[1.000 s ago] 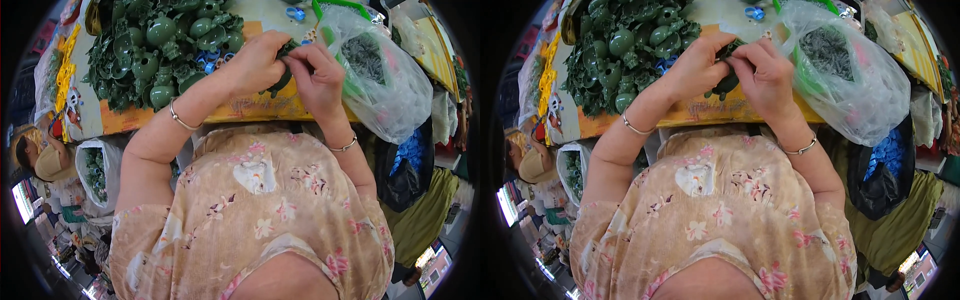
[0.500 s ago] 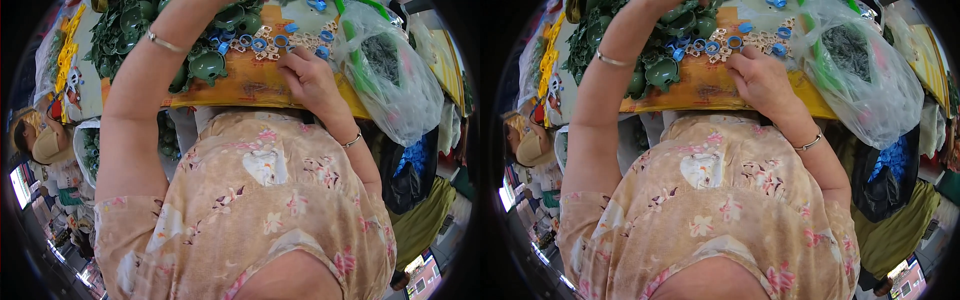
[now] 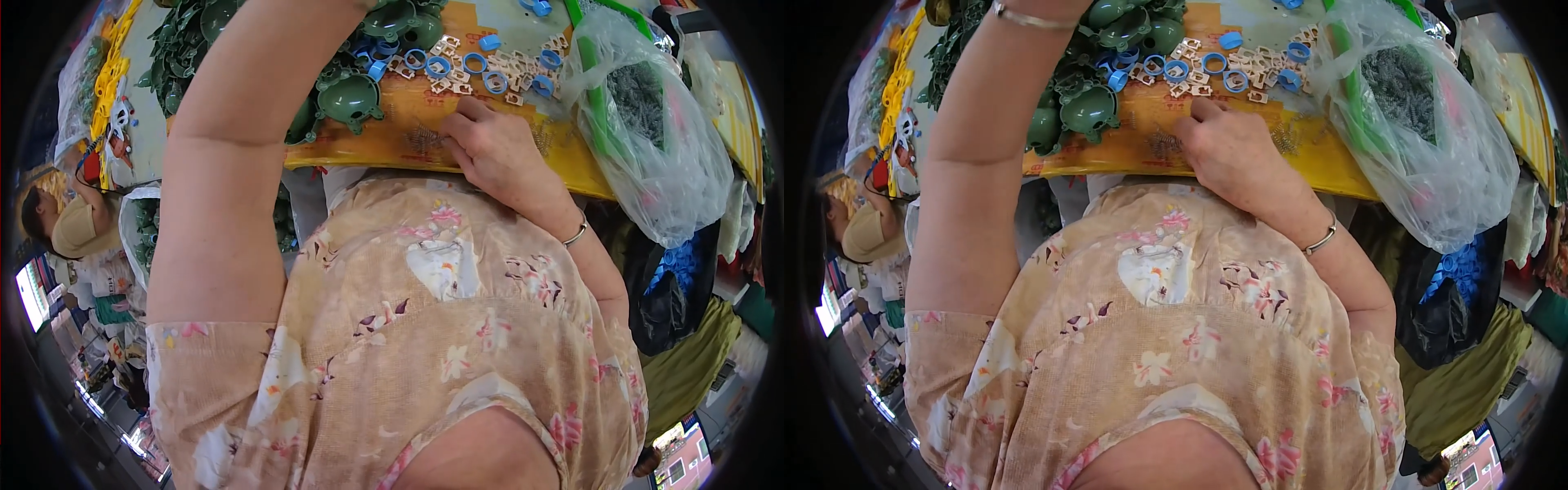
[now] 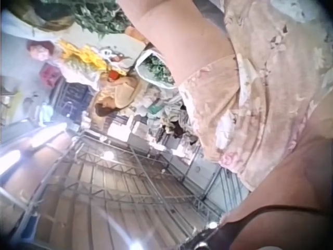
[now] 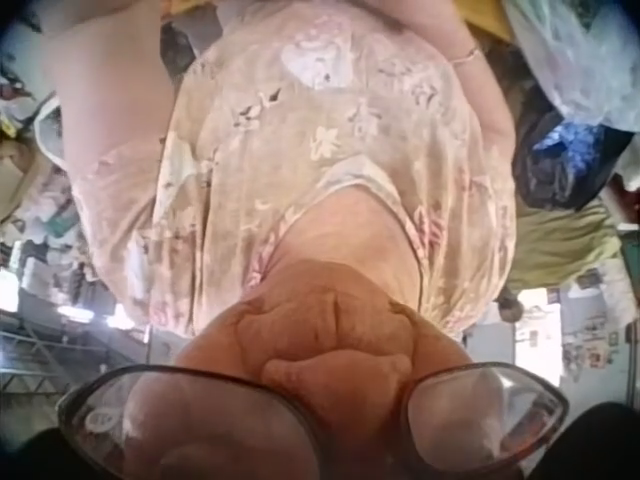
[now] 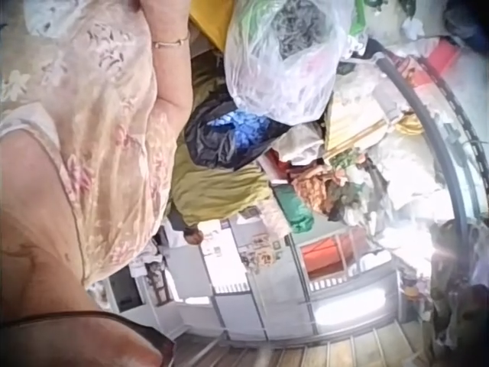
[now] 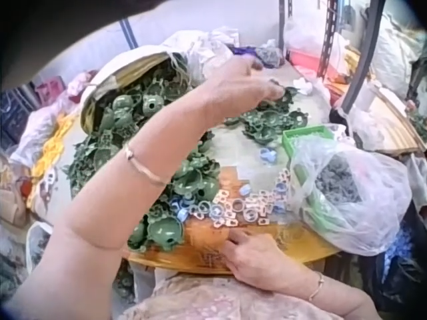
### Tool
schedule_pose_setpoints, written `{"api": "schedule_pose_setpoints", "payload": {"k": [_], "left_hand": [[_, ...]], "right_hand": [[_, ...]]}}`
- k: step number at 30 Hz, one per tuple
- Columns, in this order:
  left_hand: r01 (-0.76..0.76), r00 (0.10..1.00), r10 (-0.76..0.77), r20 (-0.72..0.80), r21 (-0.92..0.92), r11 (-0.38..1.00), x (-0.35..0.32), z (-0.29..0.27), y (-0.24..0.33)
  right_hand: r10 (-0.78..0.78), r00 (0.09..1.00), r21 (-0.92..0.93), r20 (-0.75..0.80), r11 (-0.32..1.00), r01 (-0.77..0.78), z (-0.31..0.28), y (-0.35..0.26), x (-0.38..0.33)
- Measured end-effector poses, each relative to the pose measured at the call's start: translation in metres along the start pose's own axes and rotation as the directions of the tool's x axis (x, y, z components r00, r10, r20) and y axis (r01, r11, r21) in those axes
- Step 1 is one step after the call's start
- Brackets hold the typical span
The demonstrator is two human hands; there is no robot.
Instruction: Assembling small plastic components onto green spherical toy parts at a workbench.
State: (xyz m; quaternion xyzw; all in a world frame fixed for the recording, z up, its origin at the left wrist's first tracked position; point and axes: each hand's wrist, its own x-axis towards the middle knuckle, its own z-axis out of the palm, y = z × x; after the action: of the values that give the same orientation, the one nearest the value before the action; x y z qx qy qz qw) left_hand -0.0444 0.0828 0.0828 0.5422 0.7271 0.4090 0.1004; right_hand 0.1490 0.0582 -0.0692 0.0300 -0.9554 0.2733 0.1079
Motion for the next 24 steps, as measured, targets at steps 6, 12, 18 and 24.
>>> {"api": "schedule_pose_setpoints", "payload": {"k": [6, 12, 18, 24], "left_hand": [[0.028, 0.975, -0.023, 0.220, -0.020, 0.999, -0.048, -0.009, -0.020], [0.126, 0.806, -0.026, 0.591, -0.128, 0.984, -0.084, 0.001, -0.040], [0.352, 0.663, -0.234, 0.711, -0.021, 0.936, -0.095, 0.004, -0.043], [0.399, 0.732, -0.059, 0.678, -0.357, 0.845, -0.114, 0.031, -0.063]], "right_hand": [[0.096, 0.990, 0.150, -0.100, 0.985, -0.080, -0.009, 0.002, -0.002], [0.387, 0.922, 0.667, -0.010, 0.690, -0.282, -0.026, 0.020, -0.010], [0.464, 0.860, 0.899, 0.211, 0.254, -0.358, -0.033, 0.022, -0.013], [0.538, 0.833, 0.933, 0.131, 0.218, -0.287, -0.027, 0.020, -0.015]]}}
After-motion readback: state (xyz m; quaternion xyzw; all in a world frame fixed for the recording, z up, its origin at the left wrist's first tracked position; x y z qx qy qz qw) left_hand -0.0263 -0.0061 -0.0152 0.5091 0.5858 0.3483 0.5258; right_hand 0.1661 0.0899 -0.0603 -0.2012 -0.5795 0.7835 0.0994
